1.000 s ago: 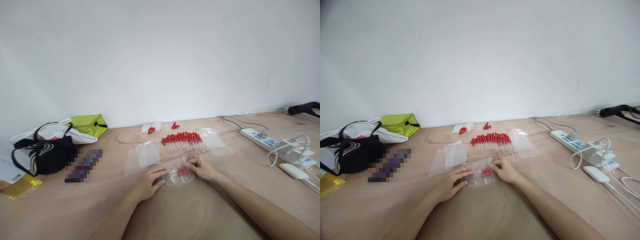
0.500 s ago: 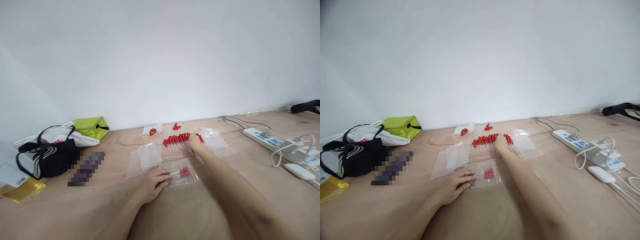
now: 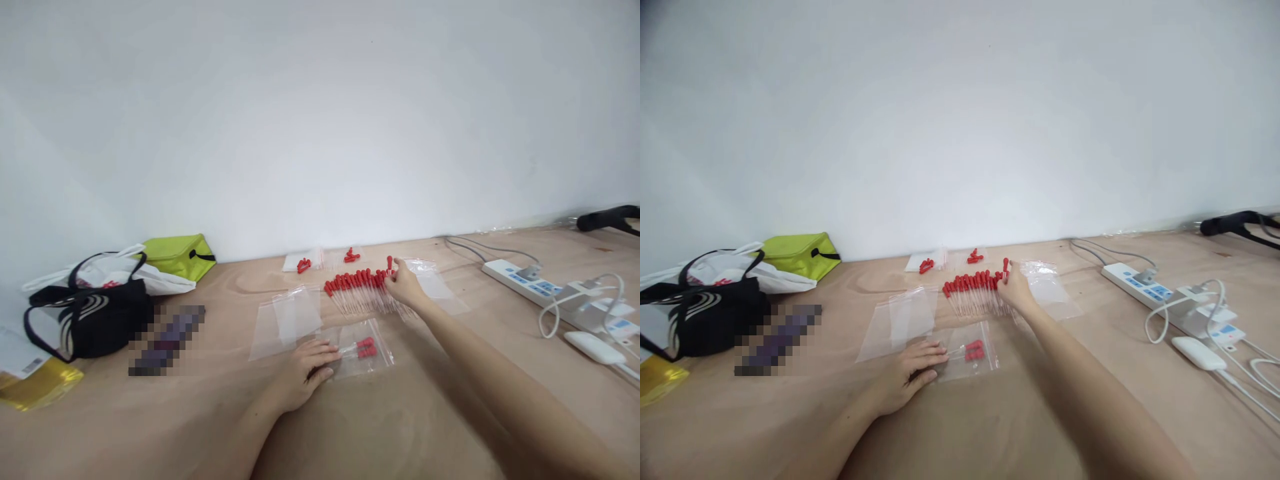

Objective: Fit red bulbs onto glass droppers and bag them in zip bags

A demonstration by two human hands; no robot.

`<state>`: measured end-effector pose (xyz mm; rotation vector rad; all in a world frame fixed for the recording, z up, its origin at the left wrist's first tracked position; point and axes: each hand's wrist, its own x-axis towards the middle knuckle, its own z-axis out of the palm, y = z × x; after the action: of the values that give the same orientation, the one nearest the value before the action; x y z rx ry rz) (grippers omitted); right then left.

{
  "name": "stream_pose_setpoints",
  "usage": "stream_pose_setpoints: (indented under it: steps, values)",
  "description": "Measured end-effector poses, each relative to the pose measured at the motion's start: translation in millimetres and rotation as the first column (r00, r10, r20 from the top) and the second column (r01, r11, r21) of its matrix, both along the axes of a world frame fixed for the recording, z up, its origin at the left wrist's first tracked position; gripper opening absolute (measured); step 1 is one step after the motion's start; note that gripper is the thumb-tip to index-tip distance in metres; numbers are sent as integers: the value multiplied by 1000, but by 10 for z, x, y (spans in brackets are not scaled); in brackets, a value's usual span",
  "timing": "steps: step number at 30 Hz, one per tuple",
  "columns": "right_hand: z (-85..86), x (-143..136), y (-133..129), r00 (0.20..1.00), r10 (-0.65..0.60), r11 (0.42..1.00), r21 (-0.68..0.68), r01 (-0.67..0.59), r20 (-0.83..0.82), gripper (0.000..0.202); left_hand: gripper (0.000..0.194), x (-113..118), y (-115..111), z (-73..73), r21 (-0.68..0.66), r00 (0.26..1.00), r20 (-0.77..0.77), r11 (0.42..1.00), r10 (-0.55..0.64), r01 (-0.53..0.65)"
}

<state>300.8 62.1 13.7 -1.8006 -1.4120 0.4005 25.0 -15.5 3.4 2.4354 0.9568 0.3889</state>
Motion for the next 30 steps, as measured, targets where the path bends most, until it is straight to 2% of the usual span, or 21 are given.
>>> stream_pose_setpoints:
  steps: [1,2,4,7,11,15,18,22,23,25,28,30]
  values:
    - [-41,36,-118,999,24,1000,19,-23,-38,60,30,4,0,8,0,1000,0,1000,2,-2]
    - [-98,62,-244,979,67,996,71,-55,-193,62,30,7,-1,17,1,1000,1,1000,2,-2]
    - [-235,81,-483,865,149,985,152,-86,-479,67,30,11,-3,33,4,1000,0,1000,-2,2]
    - [-391,53,-712,724,105,981,191,38,-681,73,32,1,-5,33,-2,1000,-27,1000,4,-4]
    - [-431,-34,-737,621,75,974,190,121,-780,62,41,-31,-6,-9,-3,997,-39,998,68,-68]
    - [-442,-153,-705,591,98,974,200,109,-800,59,42,-41,-6,-35,18,997,-8,997,76,-76]
    - [-447,-227,-741,561,129,978,199,65,-818,56,42,-34,-12,-24,21,995,-13,995,100,-99]
    - [-400,-264,-810,499,147,989,134,-63,-854,42,43,-28,-22,1,5,993,-15,993,116,-116]
    - [-385,-261,-819,510,144,989,115,-88,-848,39,43,-29,-24,6,0,993,-7,993,116,-116]
    - [-366,-248,-825,593,168,984,96,-152,-787,33,43,-30,-24,9,-7,993,6,993,116,-116]
    - [-367,-237,-823,763,280,955,88,-284,-582,25,43,-35,-20,4,-14,993,7,993,117,-117]
    - [-373,-245,-833,833,354,932,85,-353,-424,22,44,-38,-17,0,-15,993,-3,993,120,-120]
